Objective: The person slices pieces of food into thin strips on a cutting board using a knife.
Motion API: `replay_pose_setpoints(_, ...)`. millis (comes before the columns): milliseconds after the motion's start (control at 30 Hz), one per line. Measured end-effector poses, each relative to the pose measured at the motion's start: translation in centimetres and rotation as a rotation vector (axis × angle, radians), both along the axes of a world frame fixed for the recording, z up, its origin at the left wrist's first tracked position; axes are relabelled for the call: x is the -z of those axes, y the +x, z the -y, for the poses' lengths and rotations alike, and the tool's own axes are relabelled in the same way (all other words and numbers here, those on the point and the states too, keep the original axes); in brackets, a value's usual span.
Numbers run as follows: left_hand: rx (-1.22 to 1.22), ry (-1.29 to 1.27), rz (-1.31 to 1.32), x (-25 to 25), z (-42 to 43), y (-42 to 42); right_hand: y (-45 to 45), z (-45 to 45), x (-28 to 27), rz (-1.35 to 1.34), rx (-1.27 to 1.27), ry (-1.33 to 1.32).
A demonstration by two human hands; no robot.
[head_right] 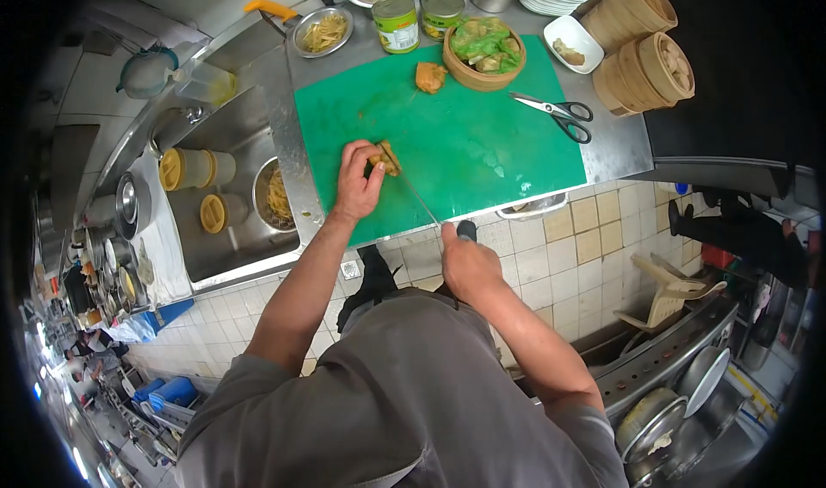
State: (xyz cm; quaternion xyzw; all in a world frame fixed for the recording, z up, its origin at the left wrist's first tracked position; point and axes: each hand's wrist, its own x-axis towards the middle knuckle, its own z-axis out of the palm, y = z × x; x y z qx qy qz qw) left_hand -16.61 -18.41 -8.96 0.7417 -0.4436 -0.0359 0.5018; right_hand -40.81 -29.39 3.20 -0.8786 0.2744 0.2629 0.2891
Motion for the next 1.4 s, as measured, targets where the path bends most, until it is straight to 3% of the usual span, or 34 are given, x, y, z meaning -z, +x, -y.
replay_pose_setpoints(167,0.015,0.004,0.024,0.1,-0.1,-0.1,3.9,0.8,6.4,0.100,0.005,-0.019)
replay_pose_setpoints(333,0.018,0.073,0.053,0.1,-0.1,-0.1,4.5,1.1,4.4,0.074,0.012,-0.006)
replay_pose_setpoints(400,0.021,0.118,0.080,0.6,-0.8,-0.1,4.5,0.1,8.7,0.147,0.145,0.070)
replay_pose_setpoints(433,0.047,0.032,-0.060,3.6,-1.0,0.3,4.5,0.0,10.1,0.159,0.145,0.091)
replay_pose_setpoints(467,0.069,0.313,0.254,4.4,-0.9,1.1,4.3,-0.4,12.6,0.203,0.106,0.046)
replay_pose_setpoints(500,0.153,0.251,0.573,4.6,-0.8,1.9,4.4,-0.5,11.6,0.224,0.162,0.090)
replay_pose_setpoints(533,0.253,0.175,0.572,4.9,-0.7,3.1,4.8,-0.7,10.9,0.123,0.188,0.067)
replay_pose_setpoints(567,0.134,0.134,0.179,4.8,-0.4,1.9,4.4,0.1,8.0,0.089,0.154,0.056)
replay_pose_setpoints(667,0.180,0.103,0.069,3.0,-0.3,0.7,3.2,0.4,8.2,0.178,0.124,0.080)
replay_pose_setpoints(1300,0.111,0.243,0.311,1.4,2.8,0.4,2.4,0.1,8.0,0.262,0.078,-0.009)
replay_pose_setpoints(1400,0.079,0.269,0.395,4.1,2.5,1.7,0.9,0.8,5.2,0.194,0.008,-0.052)
